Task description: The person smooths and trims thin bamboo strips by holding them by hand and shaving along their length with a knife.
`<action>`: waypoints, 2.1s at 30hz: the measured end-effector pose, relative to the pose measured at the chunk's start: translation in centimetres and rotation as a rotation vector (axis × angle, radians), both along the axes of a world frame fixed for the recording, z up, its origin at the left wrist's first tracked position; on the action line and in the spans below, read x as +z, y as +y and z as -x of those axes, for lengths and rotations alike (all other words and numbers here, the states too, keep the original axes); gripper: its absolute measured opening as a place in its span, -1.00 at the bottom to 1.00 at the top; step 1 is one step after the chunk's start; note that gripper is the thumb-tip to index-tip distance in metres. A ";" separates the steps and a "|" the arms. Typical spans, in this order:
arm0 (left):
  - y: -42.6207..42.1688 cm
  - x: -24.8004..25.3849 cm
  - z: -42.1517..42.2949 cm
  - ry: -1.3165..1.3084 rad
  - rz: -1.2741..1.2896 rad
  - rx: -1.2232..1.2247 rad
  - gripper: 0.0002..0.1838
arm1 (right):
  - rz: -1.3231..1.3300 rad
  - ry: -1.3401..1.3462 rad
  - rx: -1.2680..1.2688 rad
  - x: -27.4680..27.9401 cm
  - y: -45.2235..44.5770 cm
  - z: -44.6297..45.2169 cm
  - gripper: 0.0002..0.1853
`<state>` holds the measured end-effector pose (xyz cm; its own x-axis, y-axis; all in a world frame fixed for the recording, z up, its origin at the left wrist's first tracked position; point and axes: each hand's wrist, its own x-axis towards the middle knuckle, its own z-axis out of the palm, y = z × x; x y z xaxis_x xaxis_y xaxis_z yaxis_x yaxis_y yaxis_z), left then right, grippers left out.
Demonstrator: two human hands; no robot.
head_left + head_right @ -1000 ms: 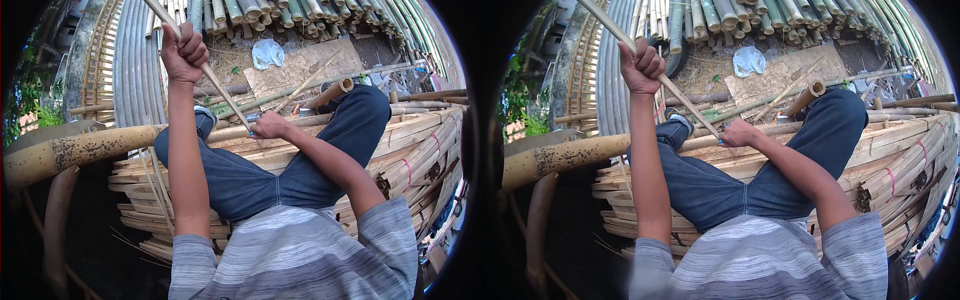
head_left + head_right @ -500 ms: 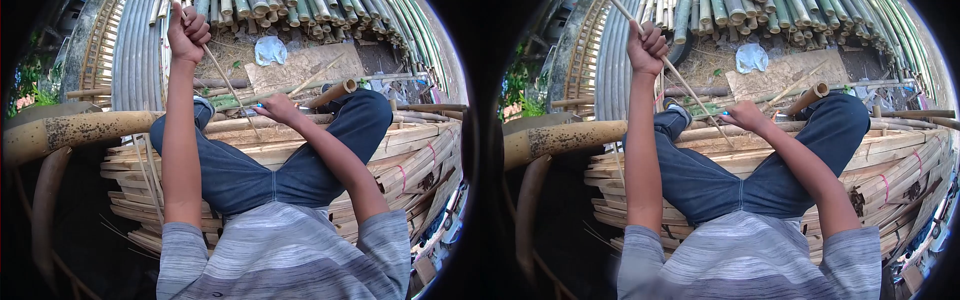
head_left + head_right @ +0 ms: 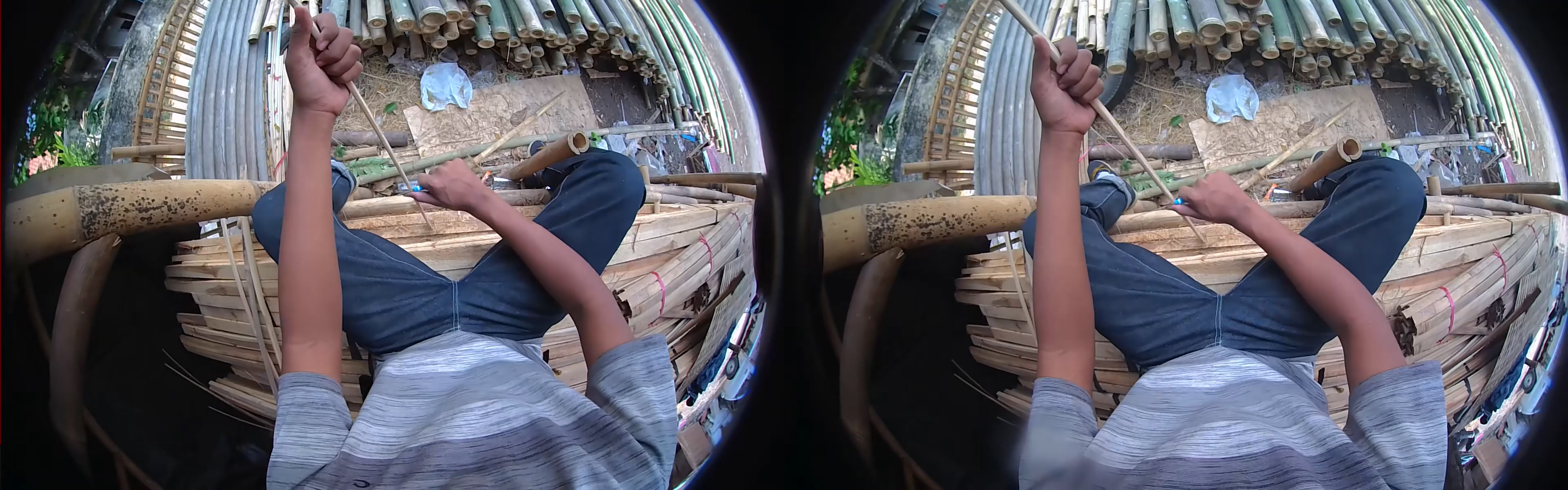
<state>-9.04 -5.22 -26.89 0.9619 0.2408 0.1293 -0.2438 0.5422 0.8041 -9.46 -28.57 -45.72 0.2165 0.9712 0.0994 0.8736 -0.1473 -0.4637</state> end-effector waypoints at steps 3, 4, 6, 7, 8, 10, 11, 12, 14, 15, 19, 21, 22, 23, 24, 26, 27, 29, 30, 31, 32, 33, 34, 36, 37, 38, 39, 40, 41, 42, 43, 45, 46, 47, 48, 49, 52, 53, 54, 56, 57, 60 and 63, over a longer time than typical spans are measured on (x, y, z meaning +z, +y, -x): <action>0.4 -0.2 -0.6 -0.004 0.022 -0.093 -0.43 | -0.106 0.004 -0.074 -1.5 -1.2 0.2 -0.50; 0.1 -0.2 -0.5 -0.008 0.023 -0.099 -0.43 | 0.097 -0.031 0.061 -3.7 -2.2 0.9 -0.50; -0.3 0.3 -0.9 -0.057 0.050 -0.204 -0.43 | 0.285 -0.071 0.163 -3.8 -2.9 1.0 -0.50; -0.4 0.4 -1.1 -0.066 0.046 -0.209 -0.43 | 0.261 -0.066 0.219 -4.2 -2.5 0.6 -0.52; -0.6 0.4 -1.0 -0.066 0.051 -0.200 -0.42 | 0.159 -0.063 0.158 -3.0 -1.9 0.4 -0.54; -0.5 0.1 -0.6 -0.026 0.087 -0.154 -0.42 | -0.018 -0.047 0.015 -0.4 -1.0 0.6 -0.56; -0.5 -0.1 -0.3 -0.019 0.090 -0.148 -0.42 | -0.096 -0.049 -0.070 0.1 -0.6 0.3 -0.58; -0.7 0.0 -0.3 -0.019 0.061 -0.121 -0.43 | -0.124 -0.031 -0.086 0.1 -0.6 0.1 -0.56; -0.9 0.4 -0.7 -0.006 0.036 -0.124 -0.43 | 0.056 -0.044 0.035 -2.5 -2.1 1.3 -0.55; -1.1 0.5 -0.8 0.000 0.044 -0.117 -0.42 | 0.236 -0.060 0.150 -4.1 -2.8 1.6 -0.53; -1.4 0.7 -0.3 -0.015 0.073 -0.150 -0.42 | 0.053 -0.039 0.092 -2.2 -1.5 1.5 -0.53; -1.1 0.6 0.1 -0.050 0.106 -0.193 -0.42 | -0.188 -0.024 -0.060 0.4 -0.5 0.7 -0.54; -0.8 0.5 0.2 -0.044 0.111 -0.190 -0.42 | -0.267 -0.063 -0.074 0.8 -0.5 0.1 -0.54; -0.6 0.5 0.2 -0.022 0.101 -0.157 -0.42 | -0.195 -0.031 -0.090 0.2 -1.1 0.3 -0.53; -0.6 0.6 0.0 -0.005 0.086 -0.131 -0.42 | -0.079 -0.032 0.002 -1.5 -2.1 0.7 -0.52; -0.7 0.6 -0.4 -0.021 0.098 -0.155 -0.42 | 0.143 -0.065 0.161 -3.0 -3.0 1.2 -0.51; -0.3 0.7 -0.3 -0.027 0.115 -0.161 -0.41 | 0.132 -0.071 0.160 -3.1 -2.7 1.1 -0.52; 0.1 0.4 0.0 -0.034 0.110 -0.169 -0.41 | -0.038 -0.063 0.041 -2.3 -1.5 1.2 -0.53; 0.2 0.3 0.2 -0.043 0.113 -0.166 -0.41 | -0.131 -0.057 -0.026 -0.7 -1.0 0.8 -0.54; 0.3 0.2 0.3 -0.051 0.119 -0.164 -0.41 | -0.220 -0.049 -0.095 0.2 -0.5 0.4 -0.54; 0.3 0.3 0.4 -0.043 0.100 -0.141 -0.42 | -0.210 -0.069 -0.096 -0.6 -0.8 0.4 -0.53; 0.5 0.2 0.3 -0.022 0.099 -0.132 -0.42 | -0.206 -0.062 -0.091 -2.2 -1.6 1.0 -0.53; 0.4 0.2 0.3 -0.007 0.110 -0.111 -0.41 | -0.026 -0.057 0.039 -3.7 -2.4 1.4 -0.54; 0.8 0.2 -0.1 -0.018 0.108 -0.135 -0.42 | 0.134 -0.062 0.156 -3.7 -2.4 1.5 -0.53; 1.1 -0.1 0.0 -0.028 0.116 -0.156 -0.42 | 0.131 -0.067 0.147 -4.0 -2.0 1.2 -0.53; 1.1 0.0 0.1 -0.030 0.110 -0.143 -0.42 | -0.014 -0.065 0.075 -3.0 -1.3 1.1 -0.53; 1.1 0.0 0.3 -0.026 0.108 -0.128 -0.42 | -0.157 -0.058 0.004 -1.7 -0.7 1.1 -0.52; 1.2 -0.1 0.3 -0.018 0.113 -0.126 -0.42 | -0.191 -0.077 -0.060 0.1 -0.2 0.3 -0.51; 1.3 -0.1 0.2 -0.015 0.116 -0.115 -0.42 | -0.217 -0.059 -0.074 0.2 -0.3 0.0 -0.51; 1.4 -0.3 0.4 -0.011 0.119 -0.108 -0.41 | -0.140 -0.033 -0.032 -1.4 -0.9 0.6 -0.51; 1.3 -0.3 0.4 -0.013 0.120 -0.120 -0.41 | -0.069 -0.020 -0.001 -3.0 -1.5 0.7 -0.51; 1.8 -0.4 0.0 0.001 0.138 -0.091 -0.41 | 0.029 -0.044 0.123 -3.7 -2.2 1.5 -0.51; 2.2 -0.5 0.1 -0.013 0.135 -0.117 -0.41 | 0.093 -0.066 0.152 -3.4 -1.8 1.4 -0.51; 2.3 -0.4 0.2 -0.015 0.131 -0.117 -0.41 | 0.090 -0.068 0.152 -2.1 -1.1 1.1 -0.51; 2.3 -0.3 0.4 -0.019 0.127 -0.105 -0.41 | -0.047 -0.073 0.040 -0.9 -0.4 0.8 -0.51; 2.2 -0.4 0.7 -0.019 0.125 -0.092 -0.41 | -0.180 -0.071 -0.071 -0.3 -0.1 0.6 -0.50; 2.2 -0.7 0.9 -0.013 0.144 -0.102 -0.42 | -0.029 -0.016 -0.005 -2.8 -2.0 1.4 -0.49; 2.2 -0.4 0.4 -0.029 0.155 -0.121 -0.42 | 0.077 -0.022 0.093 -2.9 -2.2 1.4 -0.48; 2.3 -0.3 0.3 -0.032 0.149 -0.104 -0.42 | 0.116 -0.035 0.091 -2.9 -2.1 1.7 -0.47; 2.3 -0.5 0.8 -0.038 0.147 -0.076 -0.42 | 0.042 -0.054 0.061 -2.3 -1.0 1.3 -0.50; 2.4 -0.6 0.9 -0.032 0.150 -0.075 -0.42 | -0.048 -0.044 -0.029 -1.2 -0.5 1.2 -0.52; 2.2 -0.4 1.3 -0.025 0.127 -0.059 -0.42 | -0.173 -0.019 -0.106 -2.1 -0.8 0.4 -0.52; 3.0 -0.7 0.8 -0.015 0.136 -0.078 -0.41 | -0.068 -0.026 -0.059 -1.9 -1.4 0.3 -0.52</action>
